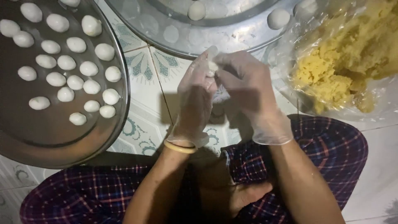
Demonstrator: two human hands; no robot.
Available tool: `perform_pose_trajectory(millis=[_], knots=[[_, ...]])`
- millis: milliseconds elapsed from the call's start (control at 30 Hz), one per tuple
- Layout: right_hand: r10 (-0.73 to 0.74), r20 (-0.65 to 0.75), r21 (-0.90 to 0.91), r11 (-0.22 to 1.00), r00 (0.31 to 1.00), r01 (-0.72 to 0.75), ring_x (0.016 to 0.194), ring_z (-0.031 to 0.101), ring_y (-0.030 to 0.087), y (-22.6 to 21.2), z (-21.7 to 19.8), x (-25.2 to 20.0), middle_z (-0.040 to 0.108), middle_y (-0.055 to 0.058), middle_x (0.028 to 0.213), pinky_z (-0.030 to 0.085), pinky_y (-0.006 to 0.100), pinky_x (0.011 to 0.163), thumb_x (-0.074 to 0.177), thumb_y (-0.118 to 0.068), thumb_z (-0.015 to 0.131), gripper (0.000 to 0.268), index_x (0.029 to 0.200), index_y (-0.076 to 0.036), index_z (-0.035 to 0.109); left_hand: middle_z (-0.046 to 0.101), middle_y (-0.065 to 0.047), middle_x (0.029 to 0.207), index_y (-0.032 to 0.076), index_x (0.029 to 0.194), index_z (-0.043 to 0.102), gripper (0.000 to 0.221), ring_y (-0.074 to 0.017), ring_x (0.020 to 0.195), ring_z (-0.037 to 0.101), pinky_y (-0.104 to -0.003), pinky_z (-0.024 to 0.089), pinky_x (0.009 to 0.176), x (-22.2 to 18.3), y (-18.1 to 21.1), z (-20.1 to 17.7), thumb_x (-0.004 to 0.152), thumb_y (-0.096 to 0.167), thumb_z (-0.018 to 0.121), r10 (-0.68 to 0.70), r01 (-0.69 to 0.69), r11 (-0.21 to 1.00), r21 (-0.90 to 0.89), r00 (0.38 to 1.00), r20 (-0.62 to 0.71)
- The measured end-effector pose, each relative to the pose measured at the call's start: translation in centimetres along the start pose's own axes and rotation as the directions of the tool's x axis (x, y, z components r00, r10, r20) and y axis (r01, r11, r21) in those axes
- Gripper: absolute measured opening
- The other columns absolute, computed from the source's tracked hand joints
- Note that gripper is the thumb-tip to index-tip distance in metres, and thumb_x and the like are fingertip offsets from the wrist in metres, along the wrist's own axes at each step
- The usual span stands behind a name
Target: Rolling small pieces of dough into balls and arranging them on a metal tray.
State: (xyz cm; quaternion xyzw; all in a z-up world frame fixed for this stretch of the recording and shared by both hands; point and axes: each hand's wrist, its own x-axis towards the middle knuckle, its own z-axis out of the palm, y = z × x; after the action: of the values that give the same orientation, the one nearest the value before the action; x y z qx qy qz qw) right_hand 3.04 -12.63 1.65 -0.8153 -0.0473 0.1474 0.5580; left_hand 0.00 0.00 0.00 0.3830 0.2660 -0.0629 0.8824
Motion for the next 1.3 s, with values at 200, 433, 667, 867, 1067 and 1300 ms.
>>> perform_pose_trajectory(millis=[200, 433, 667, 867, 1067, 1300], knots=[[0.133, 0.008, 0.088, 0.987, 0.991, -0.134, 0.075, 0.067, 0.024, -1.1, -0.1, 0.1, 0.069, 0.023, 0.084, 0.052, 0.037, 0.054, 0.091, -0.001, 0.062, 0.015, 0.096, 0.005, 0.075, 0.055, -0.034, 0.13, -0.001, 0.142, 0.049, 0.043, -0.0244, 0.11, 0.061, -0.036, 0.052, 0.104, -0.4, 0.8, 1.7, 0.103, 0.018, 0.049, 0.019, 0.03, 0.941, 0.338, 0.99, -0.14], [0.241, -0.008, 0.218, 0.948, 0.97, -0.234, 0.104, 0.065, 0.029, -2.5, -1.0, 0.5, 0.061, 0.024, 0.118, 0.061, 0.034, 0.079, 0.095, -0.007, 0.062, 0.031, 0.123, 0.007, 0.067, 0.054, -0.022, 0.133, -0.006, 0.145, 0.043, 0.044, -0.0196, 0.113, 0.059, -0.032, 0.052, 0.107, -0.1, 0.5, 0.9, 0.104, 0.006, 0.049, 0.178, -0.221, 0.917, 0.332, 0.972, 0.155], [0.099, -0.029, -0.072, 0.992, 0.995, -0.101, 0.08, 0.063, 0.022, -1.1, 0.6, -0.1, 0.064, 0.014, 0.089, 0.055, 0.035, 0.071, 0.095, -0.011, 0.064, 0.015, 0.094, -0.005, 0.078, 0.056, -0.022, 0.132, -0.008, 0.143, 0.047, 0.046, -0.025, 0.112, 0.06, -0.032, 0.053, 0.098, -0.6, 0.7, 1.0, 0.101, 0.012, 0.046, -0.113, 0.112, 0.994, -0.012, 0.99, -0.079], [0.289, 0.146, -0.174, 0.949, 0.946, -0.263, 0.093, 0.074, 0.037, -2.4, 0.4, 2.2, 0.063, 0.024, 0.129, 0.067, 0.04, 0.066, 0.106, -0.015, 0.044, 0.036, 0.134, -0.001, 0.061, 0.059, -0.02, 0.108, -0.003, 0.121, 0.059, 0.033, -0.0214, 0.087, 0.058, -0.036, 0.052, 0.081, -1.6, 2.9, 2.9, 0.102, 0.022, 0.048, -0.215, 0.229, 0.945, 0.233, 0.973, -0.084], [0.433, 0.0, 0.86, 0.46, 0.901, -0.221, 0.073, 0.068, 0.017, -0.9, -1.7, 0.5, 0.063, 0.014, 0.084, 0.055, 0.025, 0.062, 0.102, -0.014, 0.048, 0.024, 0.113, 0.004, 0.06, 0.043, -0.035, 0.15, -0.002, 0.152, 0.039, 0.072, -0.0521, 0.137, 0.044, -0.062, 0.034, 0.115, -0.6, 2.6, 1.2, 0.103, 0.051, 0.032, -0.168, 0.168, 0.985, 0.032, 0.986, -0.01], [0.526, 0.061, 0.768, 0.518, 0.849, -0.376, 0.04, 0.031, 0.008, -2.5, -1.8, 0.5, 0.032, -0.002, 0.055, 0.024, 0.018, 0.036, 0.107, -0.042, 0.046, 0.056, 0.06, -0.012, 0.045, 0.054, -0.029, 0.142, 0.003, 0.146, 0.05, 0.065, -0.044, 0.126, 0.058, -0.05, 0.05, 0.106, -0.3, 1.0, 0.9, 0.101, 0.048, 0.039, -0.134, 0.136, 0.991, 0.004, 0.981, -0.142]])
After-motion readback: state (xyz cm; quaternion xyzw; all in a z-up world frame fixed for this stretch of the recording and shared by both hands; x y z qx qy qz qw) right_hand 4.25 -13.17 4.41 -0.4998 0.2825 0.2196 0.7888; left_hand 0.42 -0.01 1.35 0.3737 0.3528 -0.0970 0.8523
